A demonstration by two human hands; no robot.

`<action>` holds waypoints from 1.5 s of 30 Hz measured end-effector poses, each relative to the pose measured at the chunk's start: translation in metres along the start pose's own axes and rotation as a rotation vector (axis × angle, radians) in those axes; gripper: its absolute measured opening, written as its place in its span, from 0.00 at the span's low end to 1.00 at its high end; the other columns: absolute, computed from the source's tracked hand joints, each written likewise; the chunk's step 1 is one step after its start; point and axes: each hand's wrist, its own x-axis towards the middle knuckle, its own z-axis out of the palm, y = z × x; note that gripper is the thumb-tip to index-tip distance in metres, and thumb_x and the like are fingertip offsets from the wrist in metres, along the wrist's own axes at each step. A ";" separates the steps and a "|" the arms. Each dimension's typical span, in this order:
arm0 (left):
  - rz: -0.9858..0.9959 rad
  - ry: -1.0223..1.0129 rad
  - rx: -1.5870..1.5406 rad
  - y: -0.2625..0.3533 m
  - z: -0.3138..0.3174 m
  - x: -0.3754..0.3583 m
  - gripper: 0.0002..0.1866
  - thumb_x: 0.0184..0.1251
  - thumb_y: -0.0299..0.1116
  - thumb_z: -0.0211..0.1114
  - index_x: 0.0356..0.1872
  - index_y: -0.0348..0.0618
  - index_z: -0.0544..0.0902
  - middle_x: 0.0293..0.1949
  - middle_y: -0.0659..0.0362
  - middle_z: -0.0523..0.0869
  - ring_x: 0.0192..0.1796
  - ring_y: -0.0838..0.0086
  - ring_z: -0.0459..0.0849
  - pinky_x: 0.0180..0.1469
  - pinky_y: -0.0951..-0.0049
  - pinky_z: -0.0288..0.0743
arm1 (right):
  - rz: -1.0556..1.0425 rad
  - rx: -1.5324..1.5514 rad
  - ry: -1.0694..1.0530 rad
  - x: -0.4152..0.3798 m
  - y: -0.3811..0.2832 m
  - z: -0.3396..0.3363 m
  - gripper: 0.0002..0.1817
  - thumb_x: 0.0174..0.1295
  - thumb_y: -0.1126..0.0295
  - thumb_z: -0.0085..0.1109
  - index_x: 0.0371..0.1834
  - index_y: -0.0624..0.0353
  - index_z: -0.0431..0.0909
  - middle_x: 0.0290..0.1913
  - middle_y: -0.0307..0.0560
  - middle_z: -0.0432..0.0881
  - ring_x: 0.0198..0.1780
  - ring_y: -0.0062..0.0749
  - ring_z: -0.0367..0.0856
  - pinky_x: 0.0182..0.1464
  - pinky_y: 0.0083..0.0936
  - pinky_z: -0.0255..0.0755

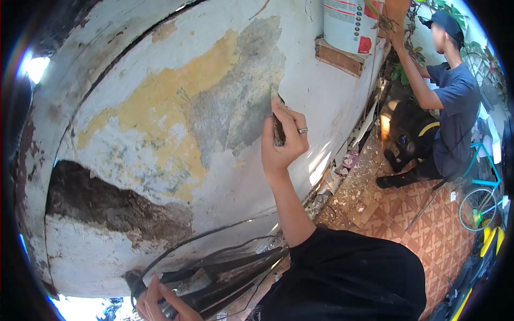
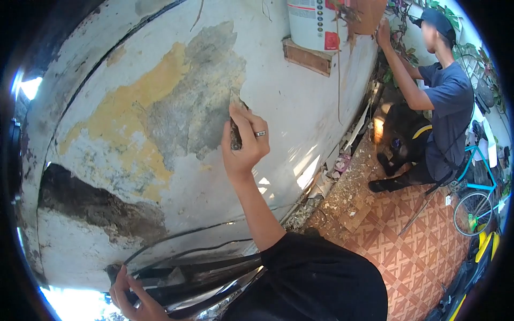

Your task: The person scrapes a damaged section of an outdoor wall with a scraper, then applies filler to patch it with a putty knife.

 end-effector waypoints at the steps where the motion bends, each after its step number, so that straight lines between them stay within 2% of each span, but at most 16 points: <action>1: -0.021 0.017 -0.002 0.003 0.002 0.001 0.08 0.66 0.31 0.66 0.37 0.36 0.89 0.27 0.55 0.85 0.28 0.73 0.77 0.29 0.70 0.69 | -0.011 -0.034 -0.009 0.004 0.000 0.002 0.21 0.43 0.86 0.64 0.44 0.61 0.85 0.41 0.47 0.82 0.40 0.38 0.79 0.43 0.29 0.75; 4: -0.129 -0.034 0.035 0.005 0.001 -0.002 0.07 0.65 0.28 0.66 0.37 0.36 0.88 0.28 0.54 0.86 0.29 0.73 0.77 0.29 0.69 0.68 | 0.010 -0.039 -0.026 0.004 -0.005 0.009 0.21 0.43 0.85 0.64 0.45 0.62 0.84 0.39 0.48 0.81 0.38 0.38 0.79 0.43 0.30 0.75; 5: -0.085 -0.014 0.005 0.003 0.003 0.000 0.07 0.65 0.28 0.66 0.37 0.36 0.88 0.28 0.55 0.86 0.27 0.74 0.75 0.26 0.70 0.66 | 0.015 -0.040 -0.033 0.006 -0.006 0.011 0.21 0.43 0.85 0.64 0.45 0.62 0.84 0.39 0.48 0.81 0.38 0.38 0.79 0.43 0.30 0.75; 8: -0.110 -0.001 0.059 0.002 0.004 -0.004 0.08 0.64 0.29 0.65 0.38 0.37 0.88 0.27 0.56 0.85 0.25 0.74 0.72 0.24 0.72 0.63 | 0.026 -0.049 -0.010 0.013 -0.013 0.012 0.22 0.44 0.87 0.62 0.47 0.63 0.84 0.37 0.48 0.79 0.36 0.35 0.79 0.39 0.26 0.75; 10: -0.114 0.035 0.035 0.002 0.009 -0.003 0.08 0.65 0.30 0.65 0.39 0.37 0.88 0.26 0.57 0.84 0.25 0.74 0.71 0.25 0.72 0.62 | 0.141 -0.010 0.014 0.022 -0.017 0.009 0.23 0.46 0.88 0.60 0.48 0.63 0.83 0.35 0.47 0.78 0.33 0.30 0.78 0.33 0.21 0.73; 11: -0.112 0.069 -0.002 0.002 0.010 -0.003 0.09 0.65 0.30 0.64 0.39 0.37 0.88 0.25 0.58 0.83 0.25 0.74 0.70 0.25 0.72 0.61 | 0.079 -0.019 0.046 0.023 -0.014 0.012 0.23 0.46 0.89 0.58 0.48 0.63 0.83 0.34 0.46 0.77 0.30 0.25 0.77 0.30 0.17 0.70; 14: -0.211 0.027 0.072 0.008 0.006 -0.005 0.09 0.65 0.31 0.64 0.39 0.37 0.88 0.23 0.59 0.80 0.26 0.74 0.70 0.26 0.71 0.61 | 0.050 -0.026 0.076 0.025 -0.005 0.016 0.22 0.46 0.89 0.58 0.47 0.63 0.83 0.34 0.45 0.77 0.30 0.25 0.77 0.30 0.18 0.70; 18: -0.162 0.041 0.058 0.000 0.005 -0.009 0.09 0.64 0.31 0.65 0.39 0.37 0.88 0.22 0.60 0.78 0.25 0.75 0.70 0.25 0.72 0.60 | 0.084 -0.031 0.067 0.032 -0.008 0.014 0.21 0.46 0.89 0.59 0.46 0.63 0.84 0.33 0.45 0.77 0.30 0.28 0.77 0.30 0.20 0.71; 21: -0.111 0.047 0.014 -0.006 0.003 -0.011 0.10 0.64 0.31 0.65 0.39 0.37 0.88 0.24 0.59 0.80 0.24 0.75 0.70 0.23 0.73 0.59 | 0.047 -0.118 0.051 0.031 -0.009 0.010 0.20 0.46 0.88 0.59 0.44 0.62 0.84 0.33 0.45 0.77 0.31 0.31 0.78 0.30 0.22 0.72; 23: -0.082 0.091 -0.035 -0.008 0.005 -0.012 0.09 0.63 0.31 0.65 0.40 0.38 0.88 0.25 0.58 0.82 0.24 0.76 0.70 0.21 0.74 0.59 | 0.094 -0.062 0.036 0.032 -0.009 0.008 0.19 0.46 0.87 0.59 0.43 0.61 0.84 0.33 0.45 0.77 0.30 0.32 0.78 0.30 0.23 0.72; 27: -0.119 0.057 -0.037 0.000 0.001 -0.009 0.09 0.63 0.30 0.65 0.39 0.38 0.88 0.26 0.57 0.83 0.24 0.76 0.72 0.21 0.75 0.60 | 0.063 0.006 0.011 0.027 0.002 -0.007 0.19 0.46 0.86 0.59 0.43 0.60 0.84 0.33 0.45 0.77 0.30 0.31 0.78 0.30 0.23 0.71; 30: -0.143 0.024 -0.060 0.004 -0.001 -0.007 0.09 0.62 0.30 0.65 0.39 0.39 0.89 0.26 0.57 0.83 0.25 0.76 0.73 0.21 0.76 0.60 | 0.142 -0.039 -0.040 0.018 -0.003 -0.011 0.19 0.46 0.85 0.60 0.43 0.59 0.84 0.33 0.45 0.78 0.30 0.32 0.79 0.31 0.23 0.72; 36: -0.016 0.060 -0.030 -0.004 0.005 -0.005 0.09 0.63 0.29 0.65 0.39 0.38 0.89 0.25 0.57 0.82 0.24 0.75 0.73 0.21 0.74 0.62 | -0.047 -0.170 0.049 0.026 0.020 0.016 0.18 0.46 0.85 0.60 0.42 0.58 0.84 0.34 0.45 0.79 0.31 0.37 0.79 0.32 0.27 0.73; 39: -0.017 0.054 0.017 -0.005 0.005 -0.006 0.09 0.65 0.30 0.64 0.39 0.37 0.89 0.22 0.57 0.80 0.22 0.75 0.71 0.22 0.73 0.61 | 0.003 -0.215 0.082 0.053 0.037 0.015 0.18 0.46 0.85 0.60 0.42 0.57 0.84 0.34 0.45 0.79 0.31 0.39 0.79 0.33 0.29 0.73; 44: -0.045 0.116 0.063 -0.009 0.008 -0.009 0.11 0.67 0.36 0.64 0.39 0.39 0.89 0.20 0.62 0.77 0.21 0.78 0.66 0.22 0.73 0.60 | 0.006 -0.116 0.014 0.078 0.052 0.005 0.18 0.46 0.85 0.59 0.42 0.57 0.84 0.36 0.45 0.80 0.31 0.36 0.79 0.33 0.25 0.72; 45: -0.043 0.117 0.087 -0.009 0.007 -0.009 0.12 0.67 0.38 0.64 0.39 0.41 0.89 0.22 0.62 0.81 0.22 0.79 0.68 0.21 0.74 0.61 | 0.005 -0.121 0.013 0.080 0.053 0.002 0.18 0.46 0.85 0.59 0.42 0.57 0.84 0.36 0.45 0.80 0.31 0.36 0.79 0.33 0.25 0.72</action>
